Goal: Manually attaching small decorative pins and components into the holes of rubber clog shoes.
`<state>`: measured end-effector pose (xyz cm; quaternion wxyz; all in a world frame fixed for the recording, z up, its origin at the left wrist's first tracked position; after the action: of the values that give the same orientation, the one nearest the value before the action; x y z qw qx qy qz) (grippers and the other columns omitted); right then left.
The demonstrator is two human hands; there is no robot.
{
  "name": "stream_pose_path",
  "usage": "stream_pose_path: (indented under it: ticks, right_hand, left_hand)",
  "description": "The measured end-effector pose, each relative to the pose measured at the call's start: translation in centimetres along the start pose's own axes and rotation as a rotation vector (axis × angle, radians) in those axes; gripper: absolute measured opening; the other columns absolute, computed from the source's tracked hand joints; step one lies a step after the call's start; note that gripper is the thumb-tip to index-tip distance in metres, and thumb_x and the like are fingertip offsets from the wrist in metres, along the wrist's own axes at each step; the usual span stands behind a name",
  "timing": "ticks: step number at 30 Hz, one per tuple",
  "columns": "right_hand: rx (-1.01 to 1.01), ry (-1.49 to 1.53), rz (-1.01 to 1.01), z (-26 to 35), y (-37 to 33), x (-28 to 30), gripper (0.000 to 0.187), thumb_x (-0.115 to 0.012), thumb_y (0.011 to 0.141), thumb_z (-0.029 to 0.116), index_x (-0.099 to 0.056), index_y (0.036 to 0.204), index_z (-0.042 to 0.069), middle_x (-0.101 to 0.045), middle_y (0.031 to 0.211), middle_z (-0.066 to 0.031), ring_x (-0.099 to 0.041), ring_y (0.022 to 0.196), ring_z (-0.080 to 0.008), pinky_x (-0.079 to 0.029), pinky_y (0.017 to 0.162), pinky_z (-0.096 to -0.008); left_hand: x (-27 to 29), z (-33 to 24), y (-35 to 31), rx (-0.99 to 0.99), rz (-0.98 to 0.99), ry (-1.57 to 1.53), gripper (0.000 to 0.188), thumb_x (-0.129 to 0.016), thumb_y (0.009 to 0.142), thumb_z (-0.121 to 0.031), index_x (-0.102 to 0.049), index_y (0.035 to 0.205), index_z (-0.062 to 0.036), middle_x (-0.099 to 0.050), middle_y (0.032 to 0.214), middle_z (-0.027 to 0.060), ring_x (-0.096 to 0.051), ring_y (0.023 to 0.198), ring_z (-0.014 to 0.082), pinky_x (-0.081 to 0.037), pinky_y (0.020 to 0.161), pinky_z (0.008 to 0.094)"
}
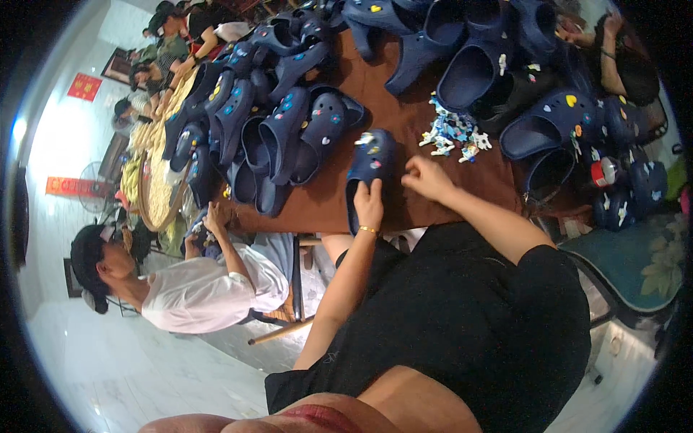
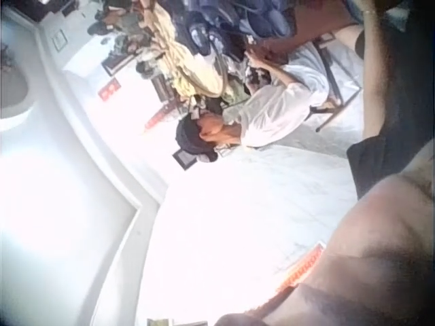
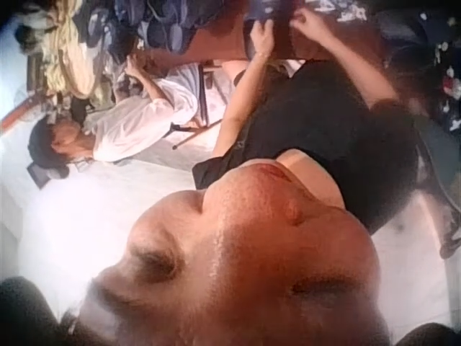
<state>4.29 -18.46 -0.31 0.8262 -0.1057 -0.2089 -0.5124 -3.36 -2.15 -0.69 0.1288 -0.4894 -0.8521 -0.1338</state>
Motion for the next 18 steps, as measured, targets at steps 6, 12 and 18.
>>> stream_pose_path:
  ticks: [6,12,18]
  right_hand:
    - [-0.168,0.023,0.243,4.1,-6.9,-2.1,0.078,-0.072,0.065,0.035,-0.037,0.121,-0.008,-0.057,0.098,-0.0278,-0.059,0.091,-0.029,-0.046,0.079,-0.0373]
    - [-0.096,0.226,-0.172,2.7,-1.7,-0.9,0.049,-0.065,0.071,0.022,-0.049,0.106,-0.007,-0.059,0.095,-0.0237,-0.058,0.092,-0.0337,-0.045,0.077,-0.0388]
    - [0.009,0.548,-0.369,8.7,13.1,8.5,0.063,-0.064,0.075,0.036,-0.043,0.115,-0.008,-0.061,0.078,-0.0122,-0.058,0.062,-0.0166,-0.047,0.053,-0.0284]
  left_hand:
    - [-1.4,-5.8,0.0,0.082,0.052,-0.465,0.023,-0.049,0.089,-0.016,-0.049,0.106,0.0,-0.053,0.096,0.0041,-0.048,0.081,0.0098,-0.041,0.071,0.024]
    - [-1.6,-11.0,-0.9,-0.266,0.301,-0.281,0.057,-0.054,0.081,-0.002,-0.029,0.133,-0.0016,-0.044,0.125,0.0125,-0.043,0.114,0.0196,-0.035,0.094,0.0304]
    - [1.3,-11.2,-2.0,-0.41,0.186,-0.035,0.055,-0.057,0.077,-0.001,-0.037,0.129,-0.0034,-0.047,0.12,0.0118,-0.047,0.11,0.0213,-0.04,0.088,0.0308]
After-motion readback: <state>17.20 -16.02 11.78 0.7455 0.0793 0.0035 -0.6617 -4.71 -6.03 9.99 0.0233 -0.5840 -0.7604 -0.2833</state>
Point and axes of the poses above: each hand's wrist, its own y-axis towards the middle knuckle, its own x-axis out of the back of the hand, z = x × y, the point moved 2 cm from there along y, towards the middle knuckle
